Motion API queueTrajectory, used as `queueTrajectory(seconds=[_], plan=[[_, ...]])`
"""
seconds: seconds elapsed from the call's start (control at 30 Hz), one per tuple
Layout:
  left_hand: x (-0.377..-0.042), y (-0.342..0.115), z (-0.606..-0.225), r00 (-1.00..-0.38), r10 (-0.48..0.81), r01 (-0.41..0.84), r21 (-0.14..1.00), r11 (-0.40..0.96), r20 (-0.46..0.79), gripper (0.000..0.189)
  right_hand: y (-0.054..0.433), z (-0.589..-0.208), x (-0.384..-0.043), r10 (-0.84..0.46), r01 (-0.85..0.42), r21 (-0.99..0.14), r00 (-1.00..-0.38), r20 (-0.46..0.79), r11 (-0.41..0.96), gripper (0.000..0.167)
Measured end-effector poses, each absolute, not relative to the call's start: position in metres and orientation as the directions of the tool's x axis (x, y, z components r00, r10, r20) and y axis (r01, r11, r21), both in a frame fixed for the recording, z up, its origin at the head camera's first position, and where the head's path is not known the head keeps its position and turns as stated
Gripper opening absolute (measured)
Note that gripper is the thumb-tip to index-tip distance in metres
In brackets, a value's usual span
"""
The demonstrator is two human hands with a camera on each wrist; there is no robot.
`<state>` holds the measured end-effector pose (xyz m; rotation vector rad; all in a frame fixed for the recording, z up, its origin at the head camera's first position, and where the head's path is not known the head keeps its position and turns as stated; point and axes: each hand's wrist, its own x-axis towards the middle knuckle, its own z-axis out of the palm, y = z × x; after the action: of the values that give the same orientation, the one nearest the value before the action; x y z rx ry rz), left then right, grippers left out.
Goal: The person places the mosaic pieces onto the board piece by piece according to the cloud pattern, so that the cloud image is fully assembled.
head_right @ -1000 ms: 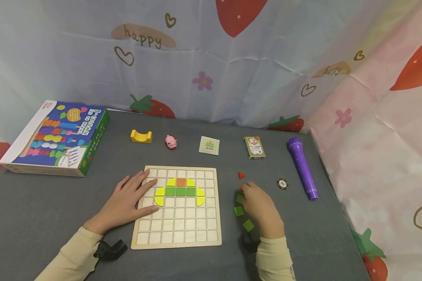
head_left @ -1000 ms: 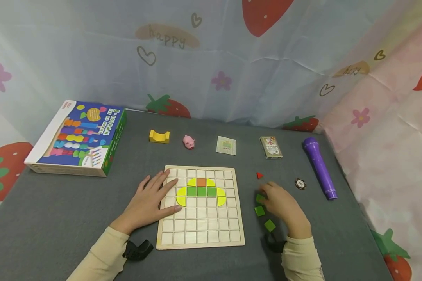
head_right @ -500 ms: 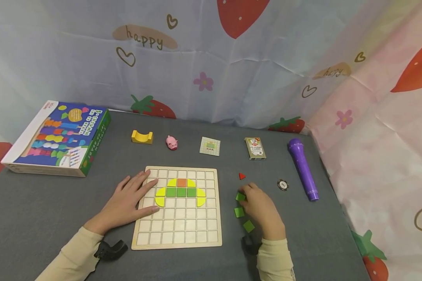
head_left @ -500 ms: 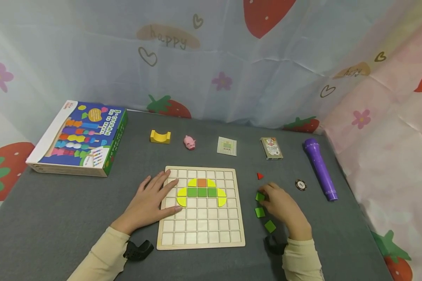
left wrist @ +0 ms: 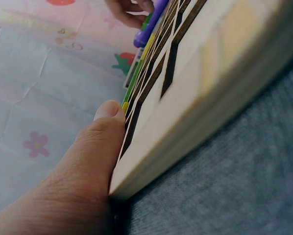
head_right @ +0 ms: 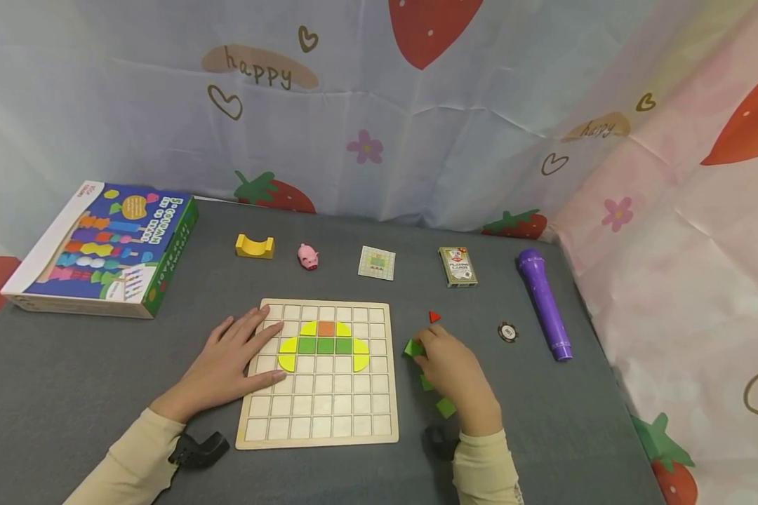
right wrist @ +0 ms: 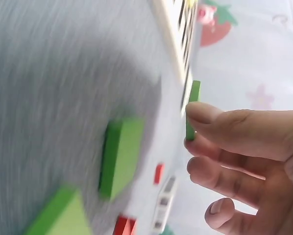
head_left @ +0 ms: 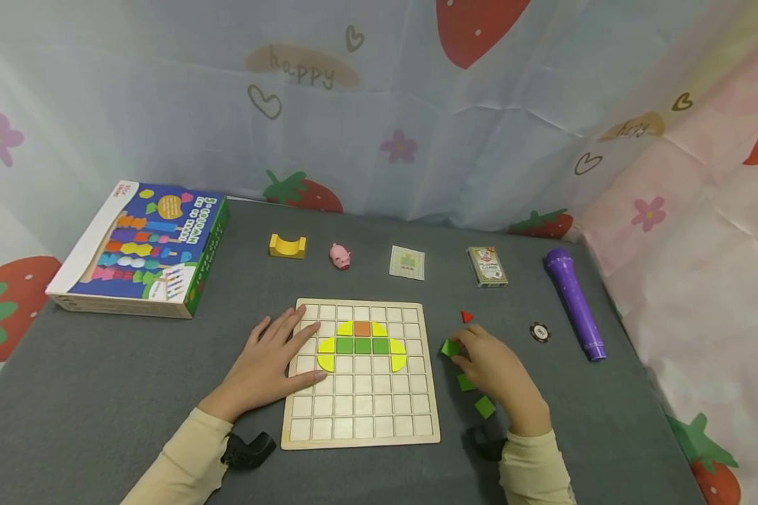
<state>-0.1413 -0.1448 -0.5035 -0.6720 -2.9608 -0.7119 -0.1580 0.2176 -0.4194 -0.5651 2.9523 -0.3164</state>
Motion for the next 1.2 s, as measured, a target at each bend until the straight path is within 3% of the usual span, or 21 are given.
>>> queueTrajectory(seconds=[0.8,1.2], plan=[[-0.141,-0.145,-0.504,-0.903,0.405,0.424,0.431,0.797,0.141,0.082,0.141,-0.42,-0.146,-0.62,-0.609,-0.184,-0.784,-0.006,0.772,0.028],[-0.14,-0.145,-0.503,-0.904,0.405,0.423,0.428,0.799,0.139,0.082,0.134,-0.425,-0.147,-0.616,-0.605,-0.179,-0.787,-0.011,0.776,0.019]])
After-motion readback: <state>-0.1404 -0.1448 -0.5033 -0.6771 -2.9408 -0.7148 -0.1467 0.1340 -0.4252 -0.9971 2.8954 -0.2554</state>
